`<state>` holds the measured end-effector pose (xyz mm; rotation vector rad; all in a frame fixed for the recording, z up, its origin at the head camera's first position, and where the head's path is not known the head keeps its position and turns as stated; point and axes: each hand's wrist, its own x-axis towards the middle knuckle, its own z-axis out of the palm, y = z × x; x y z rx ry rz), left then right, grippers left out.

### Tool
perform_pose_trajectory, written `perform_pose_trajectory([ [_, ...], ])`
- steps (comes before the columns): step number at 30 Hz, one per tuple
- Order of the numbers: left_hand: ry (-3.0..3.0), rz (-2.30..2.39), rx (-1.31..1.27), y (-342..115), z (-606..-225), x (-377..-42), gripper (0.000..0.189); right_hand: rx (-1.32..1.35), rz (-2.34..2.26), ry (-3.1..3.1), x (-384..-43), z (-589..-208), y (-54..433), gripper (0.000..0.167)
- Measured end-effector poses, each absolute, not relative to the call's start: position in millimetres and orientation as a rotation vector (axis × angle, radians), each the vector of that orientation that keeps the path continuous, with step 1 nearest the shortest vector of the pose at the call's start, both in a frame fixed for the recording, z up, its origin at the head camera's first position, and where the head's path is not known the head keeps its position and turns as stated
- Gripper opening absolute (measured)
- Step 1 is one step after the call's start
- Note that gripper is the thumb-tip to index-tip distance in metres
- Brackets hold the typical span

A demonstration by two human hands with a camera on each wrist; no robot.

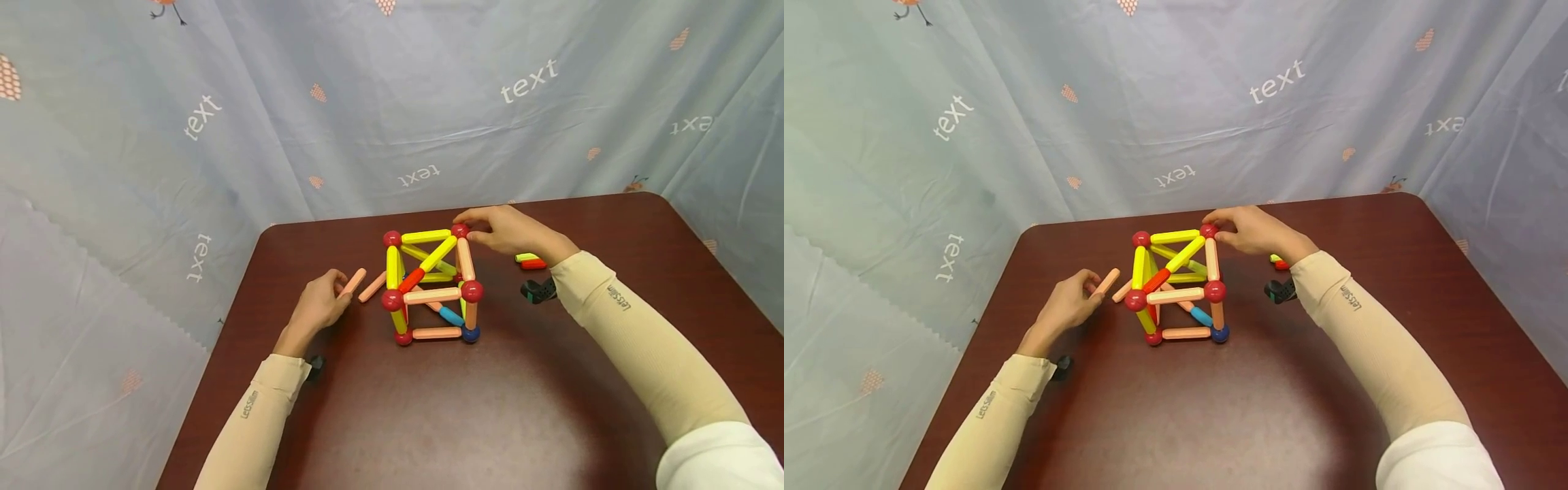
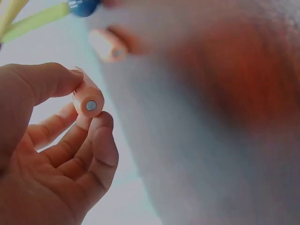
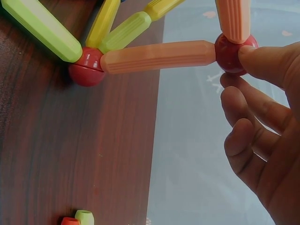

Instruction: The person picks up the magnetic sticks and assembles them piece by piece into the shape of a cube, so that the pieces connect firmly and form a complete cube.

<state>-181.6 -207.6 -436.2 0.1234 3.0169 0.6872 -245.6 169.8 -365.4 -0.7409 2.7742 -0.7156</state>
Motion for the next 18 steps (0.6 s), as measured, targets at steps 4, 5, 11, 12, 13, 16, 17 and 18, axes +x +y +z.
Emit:
perform_pose_trajectory([
  [4,3.075,0.772,0.205,-211.3,-415.2,-165.0,0.036,-0.728,-0.724,2.771,-244.6,-363.5,169.4,0.044],
  [5,3.093,0.788,0.227,-211.4,-410.0,-160.0,0.036,-0.729,-0.726,2.767,-244.6,-363.6,169.3,0.044],
  [11,3.176,0.912,0.39,-198.0,-386.5,-126.4,0.035,-0.737,-0.723,2.77,-245.2,-365.2,169.6,0.044],
  [12,3.185,0.927,0.422,-193.5,-384.1,-121.0,0.035,-0.736,-0.72,2.775,-245.2,-365.1,170.0,0.044],
  [13,3.197,0.934,0.451,-188.5,-381.5,-115.6,0.034,-0.731,-0.721,2.777,-244.9,-365.0,170.7,0.044],
  [16,3.257,0.931,0.562,-175.4,-377.0,-102.0,0.033,-0.73,-0.723,2.777,-245.2,-365.3,171.6,0.044],
  [17,3.274,0.936,0.599,-171.7,-375.7,-98.3,0.032,-0.728,-0.728,2.772,-245.3,-365.7,171.3,0.044],
  [18,3.293,0.943,0.64,-168.0,-374.4,-95.0,0.032,-0.729,-0.732,2.77,-245.1,-366.0,170.8,0.044],
])
